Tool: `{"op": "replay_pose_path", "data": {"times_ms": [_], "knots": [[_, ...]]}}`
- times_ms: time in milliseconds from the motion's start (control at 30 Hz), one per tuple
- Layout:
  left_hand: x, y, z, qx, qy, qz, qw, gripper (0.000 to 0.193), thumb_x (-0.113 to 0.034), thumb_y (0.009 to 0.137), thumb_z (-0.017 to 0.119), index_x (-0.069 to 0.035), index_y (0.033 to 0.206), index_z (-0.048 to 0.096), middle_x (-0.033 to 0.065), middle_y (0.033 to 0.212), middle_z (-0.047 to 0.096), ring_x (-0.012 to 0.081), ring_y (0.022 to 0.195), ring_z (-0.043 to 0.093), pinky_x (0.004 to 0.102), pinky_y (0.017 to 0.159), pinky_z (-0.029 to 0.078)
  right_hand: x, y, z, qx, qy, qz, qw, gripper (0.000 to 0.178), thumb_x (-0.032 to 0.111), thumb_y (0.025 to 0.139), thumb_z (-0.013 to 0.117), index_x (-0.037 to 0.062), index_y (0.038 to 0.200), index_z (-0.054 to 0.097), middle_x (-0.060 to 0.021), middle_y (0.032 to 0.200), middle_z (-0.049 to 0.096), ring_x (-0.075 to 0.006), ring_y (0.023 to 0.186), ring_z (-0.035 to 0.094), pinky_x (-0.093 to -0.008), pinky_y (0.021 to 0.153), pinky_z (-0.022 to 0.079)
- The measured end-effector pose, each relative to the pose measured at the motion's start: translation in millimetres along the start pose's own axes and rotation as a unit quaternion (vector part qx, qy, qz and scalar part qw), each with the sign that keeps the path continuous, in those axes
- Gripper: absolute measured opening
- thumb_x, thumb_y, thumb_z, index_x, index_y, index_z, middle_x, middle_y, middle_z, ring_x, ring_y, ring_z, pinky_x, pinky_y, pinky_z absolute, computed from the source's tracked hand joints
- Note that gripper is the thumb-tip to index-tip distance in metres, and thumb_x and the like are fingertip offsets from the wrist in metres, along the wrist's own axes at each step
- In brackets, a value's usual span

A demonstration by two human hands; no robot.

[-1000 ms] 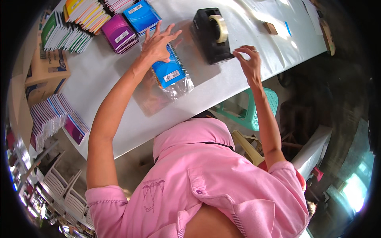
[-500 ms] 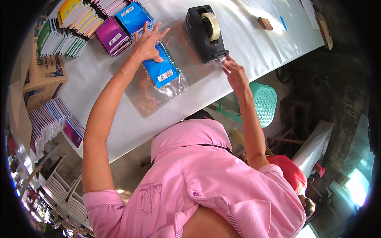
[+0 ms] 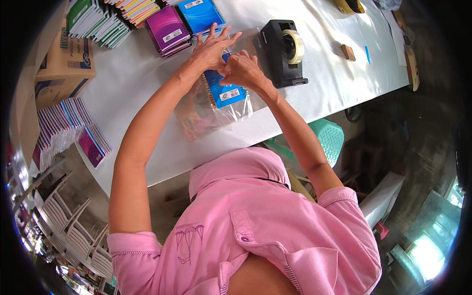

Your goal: The person places spiral-bound notebooks into clear plastic sleeves and seals them using a tape dispenser. They handle the notebooks one at a time, inserting them into the packaging and applying tape to close the sleeves.

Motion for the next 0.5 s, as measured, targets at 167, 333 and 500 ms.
{"op": "replay_pose_path", "data": {"times_ms": [167, 333, 500], "knots": [[7.5, -5.7, 3.9, -0.032, 0.016, 0.017, 0.999, 0.123, -0.018, 0.046, 0.09, -0.038, 0.15, 0.025, 0.0035, 0.158, 0.022, 0.0384, 0.146, 0.01, 0.0675, 0.11, 0.018, 10.2, 5.3, 1.8, -0.014, -0.145, -0.007, 0.989, 0.033, 0.034, 0.059, 0.085, 0.0096, 0.079, 0.073, -0.0085, 0.083, 0.069, -0.0272, 0.088, 0.061, -0.0447, 0.073, 0.034], [3.2, -6.8, 0.8, 0.02, 0.02, 0.001, 1.0, 0.115, -0.019, 0.053, 0.088, -0.036, 0.149, 0.027, 0.004, 0.158, 0.022, 0.0385, 0.146, 0.01, 0.0672, 0.11, 0.019, -21.5, 0.4, 2.3, 0.148, -0.247, 0.096, 0.953, 0.052, 0.063, 0.075, 0.068, 0.0128, 0.088, 0.073, -0.0055, 0.084, 0.071, -0.0279, 0.091, 0.067, -0.047, 0.078, 0.038], [-15.3, -36.4, -37.1, -0.066, 0.014, 0.029, 0.997, 0.105, -0.022, 0.061, 0.086, -0.026, 0.15, 0.03, 0.0086, 0.157, 0.024, 0.04, 0.145, 0.013, 0.0649, 0.11, 0.02, -52.2, -2.8, 18.9, 0.188, -0.1, 0.097, 0.972, 0.072, 0.07, 0.074, 0.065, 0.0038, 0.102, 0.071, -0.0136, 0.092, 0.069, -0.0245, 0.088, 0.067, -0.0356, 0.073, 0.052]]}}
Point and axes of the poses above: each hand's wrist, its own y-axis towards the middle knuckle, its own z-axis out of the palm, x = y × z, the point moved 10 cm from there along y, towards the middle knuckle
